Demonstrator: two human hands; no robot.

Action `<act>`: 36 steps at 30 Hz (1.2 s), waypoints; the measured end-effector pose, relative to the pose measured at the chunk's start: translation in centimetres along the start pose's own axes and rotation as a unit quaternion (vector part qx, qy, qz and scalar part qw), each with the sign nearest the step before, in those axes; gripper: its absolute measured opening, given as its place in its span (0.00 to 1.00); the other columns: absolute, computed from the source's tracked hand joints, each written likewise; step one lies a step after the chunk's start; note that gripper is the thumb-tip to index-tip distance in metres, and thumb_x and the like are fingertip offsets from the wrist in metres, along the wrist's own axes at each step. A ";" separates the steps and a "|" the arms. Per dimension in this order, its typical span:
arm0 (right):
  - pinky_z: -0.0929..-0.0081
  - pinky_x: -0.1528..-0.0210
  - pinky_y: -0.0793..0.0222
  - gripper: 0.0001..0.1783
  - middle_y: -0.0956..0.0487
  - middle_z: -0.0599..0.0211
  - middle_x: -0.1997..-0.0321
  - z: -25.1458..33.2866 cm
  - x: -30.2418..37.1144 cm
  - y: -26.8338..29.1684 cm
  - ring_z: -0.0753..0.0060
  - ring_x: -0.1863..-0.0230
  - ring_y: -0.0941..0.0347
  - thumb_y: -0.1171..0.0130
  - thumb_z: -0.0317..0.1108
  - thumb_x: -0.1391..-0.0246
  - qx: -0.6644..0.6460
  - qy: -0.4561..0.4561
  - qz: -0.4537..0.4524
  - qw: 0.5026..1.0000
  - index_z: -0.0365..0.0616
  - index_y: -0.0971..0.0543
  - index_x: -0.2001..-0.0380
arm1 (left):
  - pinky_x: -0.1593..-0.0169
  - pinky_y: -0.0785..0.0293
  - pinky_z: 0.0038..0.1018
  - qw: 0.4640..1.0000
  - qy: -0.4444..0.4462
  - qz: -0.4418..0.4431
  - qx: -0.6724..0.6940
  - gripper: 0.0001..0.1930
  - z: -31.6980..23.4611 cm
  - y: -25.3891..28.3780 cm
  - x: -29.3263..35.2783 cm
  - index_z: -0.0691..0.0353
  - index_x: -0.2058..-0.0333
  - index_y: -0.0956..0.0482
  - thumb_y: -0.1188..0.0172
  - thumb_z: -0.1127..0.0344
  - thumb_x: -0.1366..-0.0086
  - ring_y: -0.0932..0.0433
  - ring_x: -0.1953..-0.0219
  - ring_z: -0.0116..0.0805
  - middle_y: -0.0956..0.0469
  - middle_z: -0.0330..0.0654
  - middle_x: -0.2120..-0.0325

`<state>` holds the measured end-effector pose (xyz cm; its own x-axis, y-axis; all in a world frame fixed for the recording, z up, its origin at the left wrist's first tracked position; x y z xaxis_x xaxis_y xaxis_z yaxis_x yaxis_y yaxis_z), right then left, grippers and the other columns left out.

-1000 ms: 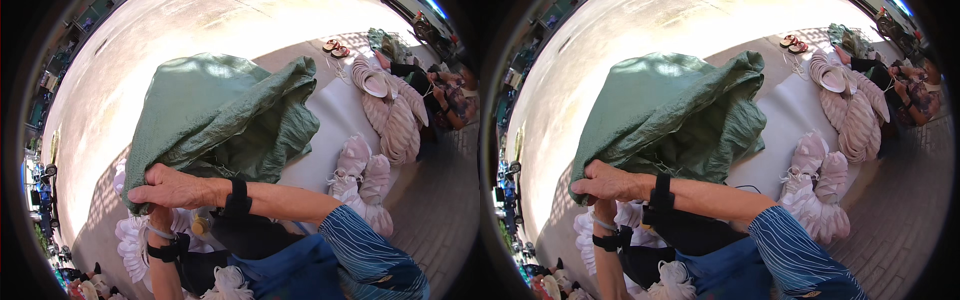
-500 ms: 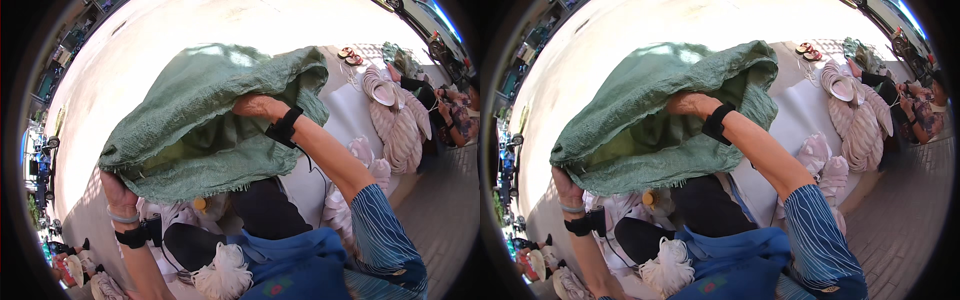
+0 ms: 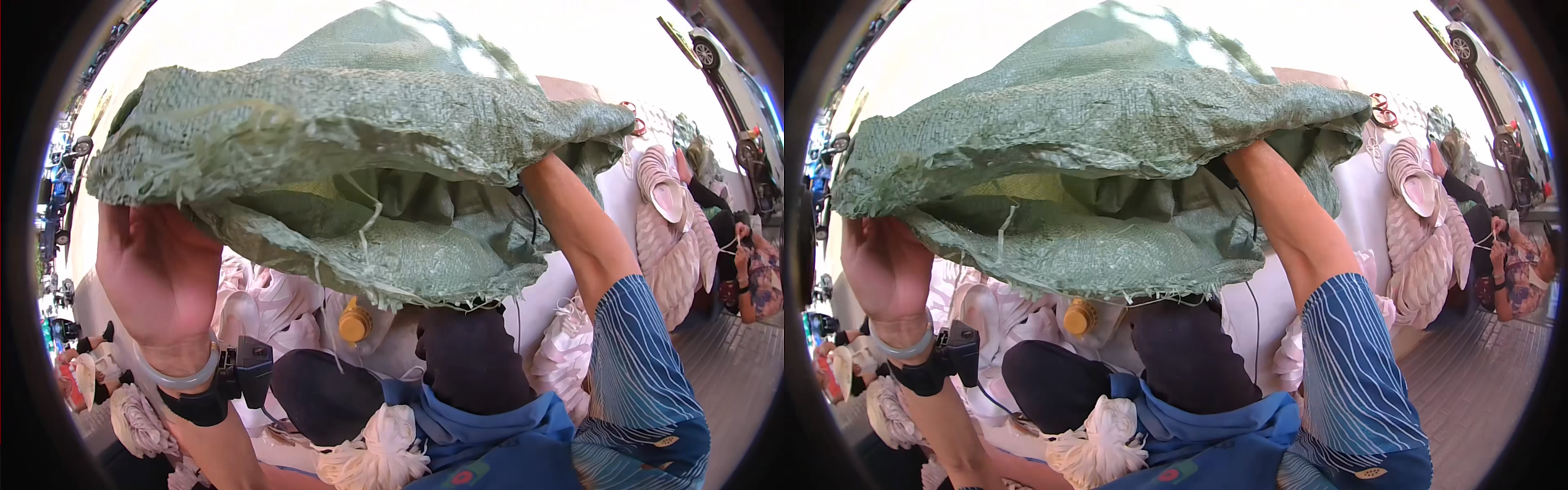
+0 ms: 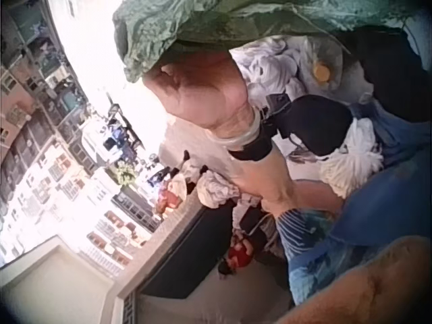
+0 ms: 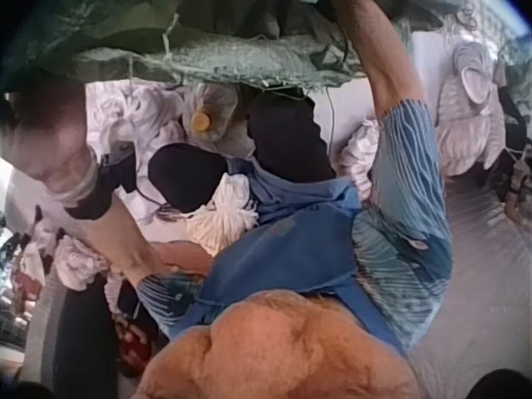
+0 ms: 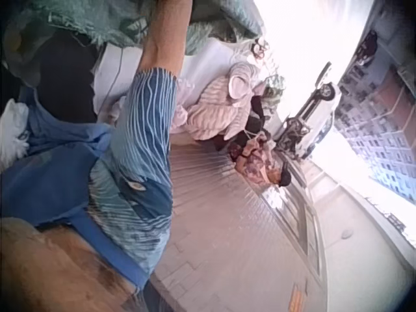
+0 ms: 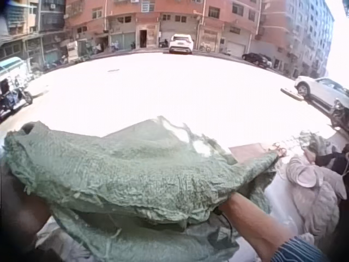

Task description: Lacing shoe uppers and organizing them into bags in an outdoor workshop.

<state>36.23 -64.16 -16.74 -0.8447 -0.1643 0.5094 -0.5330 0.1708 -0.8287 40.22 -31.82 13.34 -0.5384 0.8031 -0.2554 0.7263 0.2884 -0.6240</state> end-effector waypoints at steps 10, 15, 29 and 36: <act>0.75 0.55 0.28 0.14 0.20 0.69 0.57 -0.7 1.6 2.2 0.71 0.57 0.25 0.51 0.38 0.38 0.221 0.049 -0.026 0.974 0.43 0.22 0.56 | 0.36 0.42 0.41 0.981 -0.032 -0.191 0.004 0.23 1.3 4.7 1.3 0.61 0.41 0.37 0.63 0.57 0.28 0.36 0.39 0.41 0.34 0.46 0.41; 0.75 0.56 0.28 0.14 0.20 0.70 0.57 -2.5 2.7 2.6 0.72 0.57 0.24 0.49 0.37 0.39 0.320 0.064 -0.018 0.945 0.43 0.22 0.56 | 0.39 0.37 0.39 0.997 0.051 -0.021 0.046 0.22 2.2 0.7 0.1 0.63 0.44 0.33 0.61 0.56 0.29 0.31 0.43 0.39 0.28 0.44 0.46; 0.78 0.59 0.27 0.12 0.20 0.70 0.59 -2.7 9.2 -4.6 0.75 0.58 0.24 0.45 0.36 0.40 0.597 0.172 0.020 0.783 0.42 0.22 0.56 | 0.45 0.33 0.28 0.961 -0.010 -0.250 -0.115 0.19 3.3 3.0 0.4 0.65 0.48 0.28 0.53 0.58 0.30 0.29 0.48 0.29 0.26 0.39 0.51; 0.78 0.58 0.26 0.14 0.20 0.68 0.59 -5.4 23.0 -10.7 0.76 0.59 0.24 0.44 0.35 0.41 0.661 0.289 -0.051 0.691 0.42 0.23 0.55 | 0.49 0.28 0.28 0.941 0.007 -0.307 -0.142 0.16 3.3 2.7 -0.3 0.67 0.51 0.26 0.52 0.62 0.31 0.25 0.54 0.30 0.23 0.42 0.56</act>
<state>22.25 -64.54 5.12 -0.8883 0.3709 0.2707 -0.4038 -0.9117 -0.0758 40.91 -33.02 9.29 -0.8899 0.4450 0.0999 0.3655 0.8269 -0.4274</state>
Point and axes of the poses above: each hand's wrist, its own x-axis away from the middle knuckle, its own y-axis out of the back of the hand, z = x × y, the point moved 8 cm from there along -x, towards the middle knuckle
